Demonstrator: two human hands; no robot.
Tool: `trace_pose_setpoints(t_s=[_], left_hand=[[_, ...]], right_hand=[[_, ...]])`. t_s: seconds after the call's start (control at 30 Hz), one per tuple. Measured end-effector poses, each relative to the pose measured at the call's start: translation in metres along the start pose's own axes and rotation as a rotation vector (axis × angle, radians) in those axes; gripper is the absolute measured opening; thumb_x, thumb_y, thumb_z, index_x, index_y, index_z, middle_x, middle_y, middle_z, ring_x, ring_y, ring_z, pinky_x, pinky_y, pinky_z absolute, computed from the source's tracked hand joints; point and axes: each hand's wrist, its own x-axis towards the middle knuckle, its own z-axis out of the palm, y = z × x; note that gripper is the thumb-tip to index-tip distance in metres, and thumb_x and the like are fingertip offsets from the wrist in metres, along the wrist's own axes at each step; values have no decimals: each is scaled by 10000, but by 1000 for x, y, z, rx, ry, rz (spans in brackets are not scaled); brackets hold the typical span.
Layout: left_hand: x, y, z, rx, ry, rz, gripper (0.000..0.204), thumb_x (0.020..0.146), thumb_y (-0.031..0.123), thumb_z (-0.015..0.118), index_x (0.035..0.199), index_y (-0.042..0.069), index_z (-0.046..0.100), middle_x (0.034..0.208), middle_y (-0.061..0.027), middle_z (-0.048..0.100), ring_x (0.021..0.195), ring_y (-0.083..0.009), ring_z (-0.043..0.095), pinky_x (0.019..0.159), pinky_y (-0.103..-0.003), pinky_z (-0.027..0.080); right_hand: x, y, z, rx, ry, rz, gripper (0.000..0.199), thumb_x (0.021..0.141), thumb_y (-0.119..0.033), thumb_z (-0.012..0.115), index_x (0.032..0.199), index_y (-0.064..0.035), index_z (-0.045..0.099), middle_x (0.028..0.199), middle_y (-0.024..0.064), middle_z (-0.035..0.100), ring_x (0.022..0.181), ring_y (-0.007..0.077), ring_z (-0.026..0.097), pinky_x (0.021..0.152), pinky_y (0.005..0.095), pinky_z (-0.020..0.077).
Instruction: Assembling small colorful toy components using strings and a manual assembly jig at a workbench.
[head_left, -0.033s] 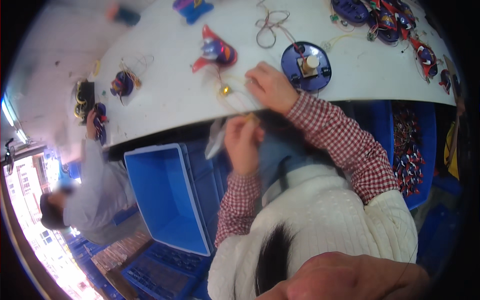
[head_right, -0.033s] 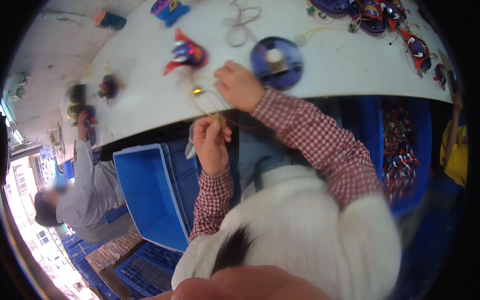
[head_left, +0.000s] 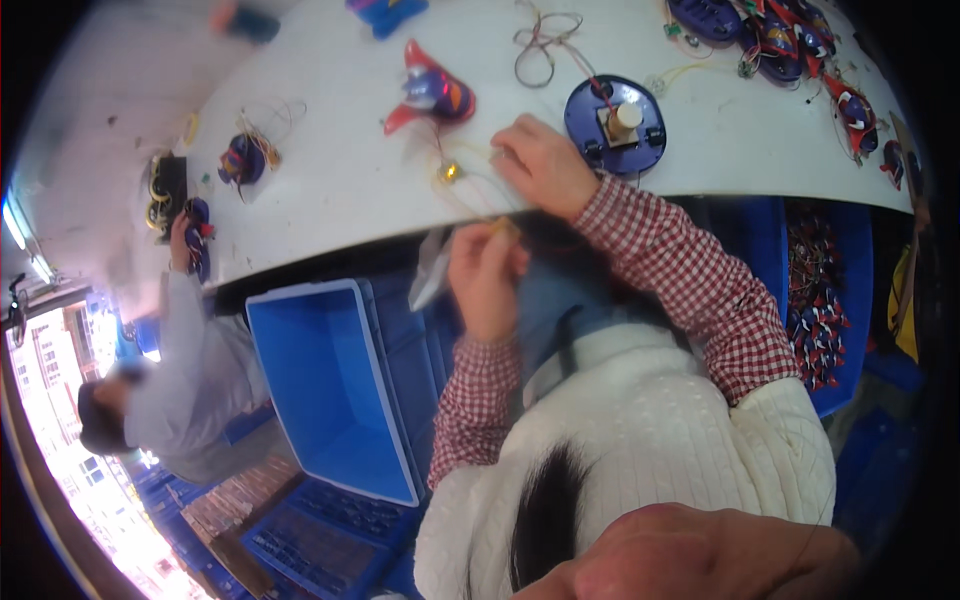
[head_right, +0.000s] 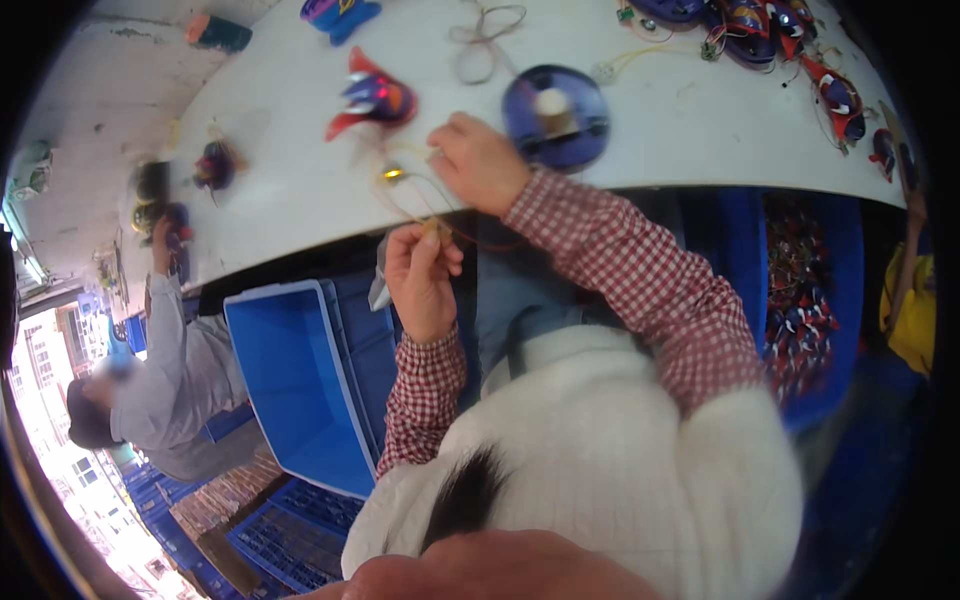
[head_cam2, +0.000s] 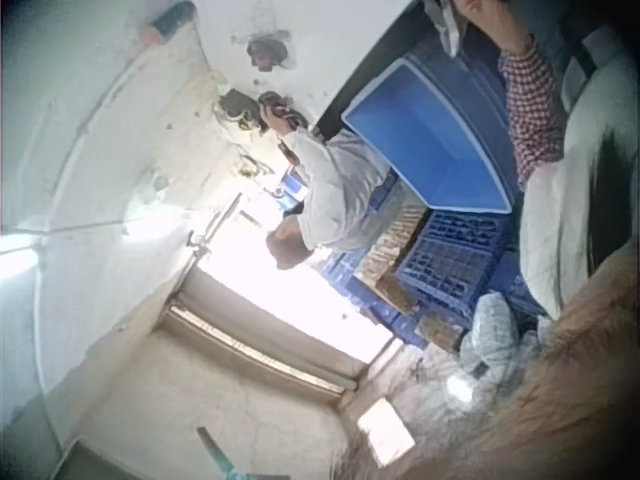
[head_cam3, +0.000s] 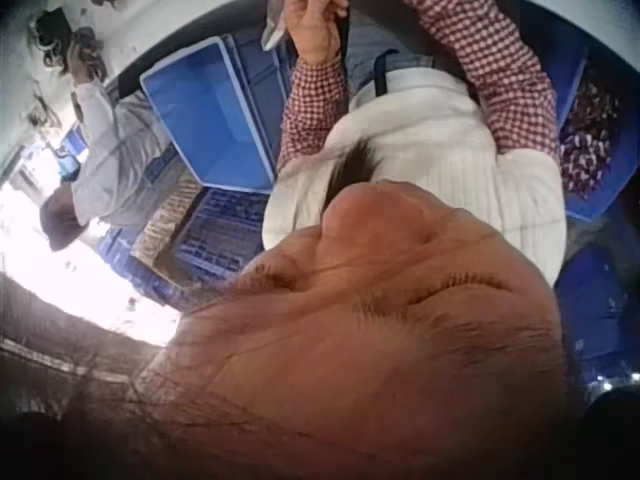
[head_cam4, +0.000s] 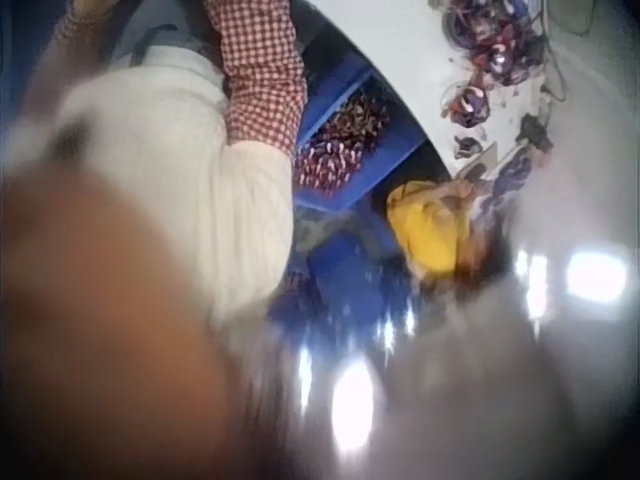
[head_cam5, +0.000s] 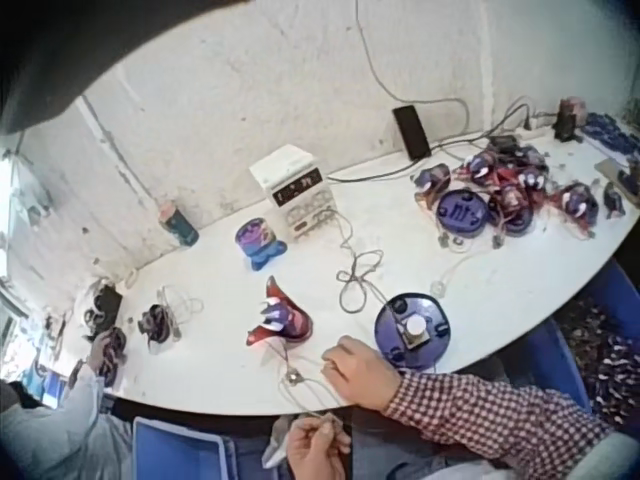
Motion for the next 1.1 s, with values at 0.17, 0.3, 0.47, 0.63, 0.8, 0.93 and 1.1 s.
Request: trace_pose_setpoints(t_s=[0.17, 0.3, 0.47, 0.63, 0.8, 0.93, 1.1], left_hand=[[-1, 5, 3, -32, 36, 25, 99, 885, 56, 576, 971, 37, 530, 794, -82, 612, 596, -119, 561, 510, -183, 427], [-3, 8, 3, -26, 53, 43, 111, 874, 50, 592, 967, 37, 531, 777, -78, 614, 574, -116, 560, 496, -178, 424], [-4, 7, 2, -40, 71, 74, 129, 858, 43, 612, 959, 37, 532, 754, -74, 613, 540, -112, 553, 473, -170, 415], [-3, 7, -5, -3, 78, 48, 132, 842, 43, 610, 943, 46, 524, 792, -76, 600, 575, -102, 545, 500, -185, 429], [-1, 6, -6, -12, 76, 52, 137, 842, 47, 611, 947, 42, 525, 778, -72, 596, 571, -94, 535, 498, -175, 424], [-1, 4, -3, -14, 86, 90, 96, 859, 42, 596, 933, 31, 537, 723, -63, 597, 522, -91, 537, 458, -159, 404], [-2, 4, -5, 16, 75, 99, 82, 862, 43, 591, 925, 31, 539, 723, -59, 595, 508, -87, 520, 455, -155, 398]], right_hand=[[3, -2, 2, -44, -45, -16, 132, 793, -125, 579, 907, -63, 607, 877, 104, 541, 736, 293, 558, 668, 358, 479], [3, -3, 0, -50, -39, -10, 144, 798, -128, 588, 924, -64, 613, 882, 102, 544, 734, 286, 557, 669, 355, 478], [5, -9, -10, 38, 5, -80, 147, 816, -66, 612, 961, -39, 610, 870, 60, 539, 646, 181, 518, 589, 272, 443], [-4, -34, -32, 109, -67, -243, 145, 805, -31, 625, 949, -48, 614, 870, 48, 546, 634, 164, 512, 577, 250, 440], [-23, -48, -45, 231, -403, -183, 131, 802, -10, 630, 926, -49, 613, 876, 57, 559, 651, 168, 531, 583, 237, 445], [-29, -47, -41, 196, -414, -152, 132, 789, 3, 633, 910, -43, 609, 865, 63, 569, 663, 183, 551, 589, 239, 458], [-36, -43, -35, 155, -330, -252, 137, 777, 9, 632, 901, -40, 604, 862, 69, 578, 670, 200, 565, 593, 259, 473]])
